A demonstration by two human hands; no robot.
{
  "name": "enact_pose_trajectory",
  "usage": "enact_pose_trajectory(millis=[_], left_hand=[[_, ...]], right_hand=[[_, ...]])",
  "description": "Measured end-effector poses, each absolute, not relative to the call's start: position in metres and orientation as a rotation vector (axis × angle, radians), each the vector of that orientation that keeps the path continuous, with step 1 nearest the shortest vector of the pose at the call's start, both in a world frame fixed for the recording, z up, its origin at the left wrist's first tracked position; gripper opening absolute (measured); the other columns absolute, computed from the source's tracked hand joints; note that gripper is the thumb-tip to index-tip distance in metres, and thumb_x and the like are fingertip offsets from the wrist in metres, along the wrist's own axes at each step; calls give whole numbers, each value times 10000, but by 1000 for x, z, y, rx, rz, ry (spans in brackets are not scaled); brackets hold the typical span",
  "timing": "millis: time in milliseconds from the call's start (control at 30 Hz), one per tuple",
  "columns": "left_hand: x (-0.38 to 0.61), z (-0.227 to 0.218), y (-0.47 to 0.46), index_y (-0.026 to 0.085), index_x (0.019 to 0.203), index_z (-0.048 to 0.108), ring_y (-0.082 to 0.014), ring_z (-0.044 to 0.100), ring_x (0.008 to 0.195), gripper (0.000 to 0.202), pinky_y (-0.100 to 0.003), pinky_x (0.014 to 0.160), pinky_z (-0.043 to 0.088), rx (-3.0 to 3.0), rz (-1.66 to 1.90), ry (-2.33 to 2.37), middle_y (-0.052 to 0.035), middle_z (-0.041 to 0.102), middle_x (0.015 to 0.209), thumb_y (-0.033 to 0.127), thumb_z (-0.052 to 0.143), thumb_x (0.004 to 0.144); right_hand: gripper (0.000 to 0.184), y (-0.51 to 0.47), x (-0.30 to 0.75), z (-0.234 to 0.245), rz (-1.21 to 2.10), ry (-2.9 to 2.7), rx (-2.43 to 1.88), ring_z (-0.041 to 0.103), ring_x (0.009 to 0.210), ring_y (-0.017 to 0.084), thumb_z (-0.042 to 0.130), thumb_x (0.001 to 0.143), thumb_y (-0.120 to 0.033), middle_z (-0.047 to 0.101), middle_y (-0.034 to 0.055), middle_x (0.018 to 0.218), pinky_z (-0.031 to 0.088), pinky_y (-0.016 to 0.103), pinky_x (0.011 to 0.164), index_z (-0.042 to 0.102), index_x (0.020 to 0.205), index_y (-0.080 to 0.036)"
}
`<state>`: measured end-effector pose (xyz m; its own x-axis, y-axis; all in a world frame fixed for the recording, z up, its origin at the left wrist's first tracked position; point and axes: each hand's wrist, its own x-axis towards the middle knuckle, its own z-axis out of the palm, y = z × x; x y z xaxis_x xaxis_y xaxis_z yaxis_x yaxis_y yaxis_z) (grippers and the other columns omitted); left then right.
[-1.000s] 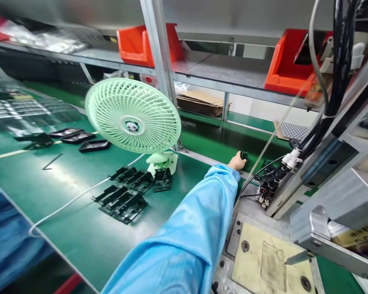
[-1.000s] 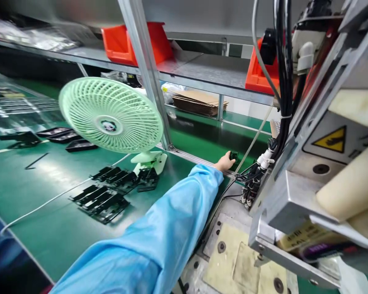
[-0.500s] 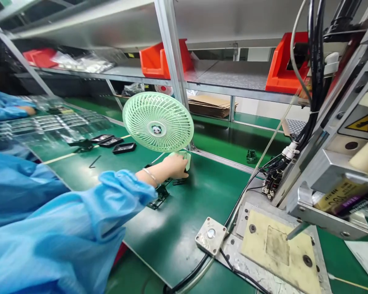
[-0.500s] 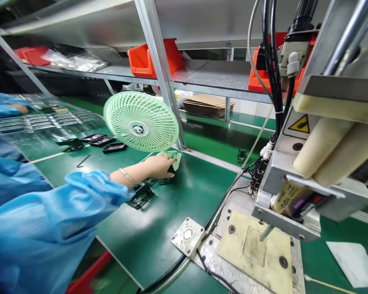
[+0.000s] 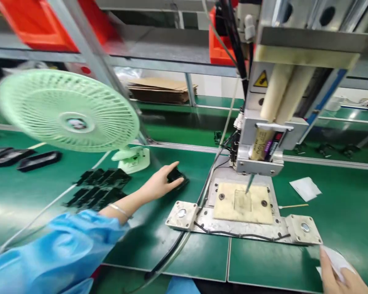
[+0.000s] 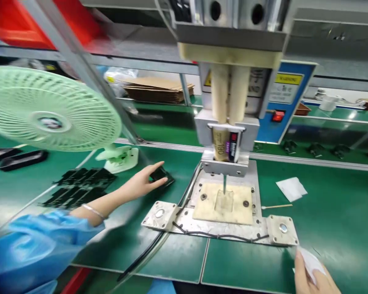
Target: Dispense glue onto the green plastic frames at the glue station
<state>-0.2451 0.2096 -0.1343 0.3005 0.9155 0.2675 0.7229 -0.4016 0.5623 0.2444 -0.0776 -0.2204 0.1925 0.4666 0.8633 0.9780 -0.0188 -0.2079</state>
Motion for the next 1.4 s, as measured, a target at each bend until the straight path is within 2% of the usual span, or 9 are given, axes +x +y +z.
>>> enact_pose_trajectory(millis=[100,200,367,600,900,1067,1233,1300,1400], left_hand=[[-239,-128,210,103,1225,469,-204,610,665,677,-244,526,513,2116,1068,1310,-88,623,940,561,762,823],[-210,-100,188,151,929,545,-199,626,578,505,-211,455,507,2012,1024,955,-26,622,706,488,868,735],[-125,-68,124,147,1039,608,-293,649,990,617,-347,835,583,1303,290,939,-131,658,1037,433,923,592],[-56,-79,136,135,961,634,-299,638,1008,563,-380,924,550,1162,182,774,-123,656,993,420,927,575],[-53,-106,156,151,1132,470,-276,598,921,728,-408,828,530,1631,388,823,-113,597,1048,499,861,626],[-55,-115,147,189,1225,431,-294,555,1047,660,-469,965,487,1849,398,781,-115,545,1182,583,694,765],[-78,-100,142,174,1465,296,-421,107,1409,1015,-645,1159,153,2145,337,1003,-153,216,1524,657,726,683],[-103,-95,138,168,1478,284,-397,147,1409,922,-639,1150,181,2307,385,1188,-135,249,1519,693,573,777],[-151,-98,132,238,1364,457,-324,345,1340,648,-529,1159,263,2292,576,1418,-55,426,1424,670,457,881]], right_hand=[[223,-80,246,-219,-898,-1559,-1610,545,429,148,763,795,-120,386,-12,430,355,243,378,666,601,-173],[455,-78,239,-211,-919,-1561,-1577,489,401,109,771,809,-143,325,-29,422,323,228,372,480,459,-159],[249,-83,239,-214,-927,-1568,-1631,478,398,110,751,825,-133,313,-38,424,298,227,359,638,604,-157],[78,-88,249,-231,-926,-1598,-1589,562,471,137,740,827,-112,382,-37,454,399,218,431,727,780,-173],[301,-83,236,-222,-885,-1542,-1644,610,546,150,727,854,-159,406,-17,460,449,218,523,614,576,-152],[444,-78,232,-216,-761,-1464,-1608,529,455,117,692,881,-207,460,-9,486,411,220,461,453,508,-177],[499,-69,223,-194,-549,-1217,-1709,422,379,99,617,932,-388,492,14,493,345,241,397,452,506,-186],[552,-61,224,-186,-372,-1017,-1828,357,369,98,629,882,-513,430,-4,451,315,250,379,413,481,-200],[558,-44,227,-180,68,-732,-1915,371,444,115,686,742,-610,403,-18,464,339,244,416,393,498,-202]])
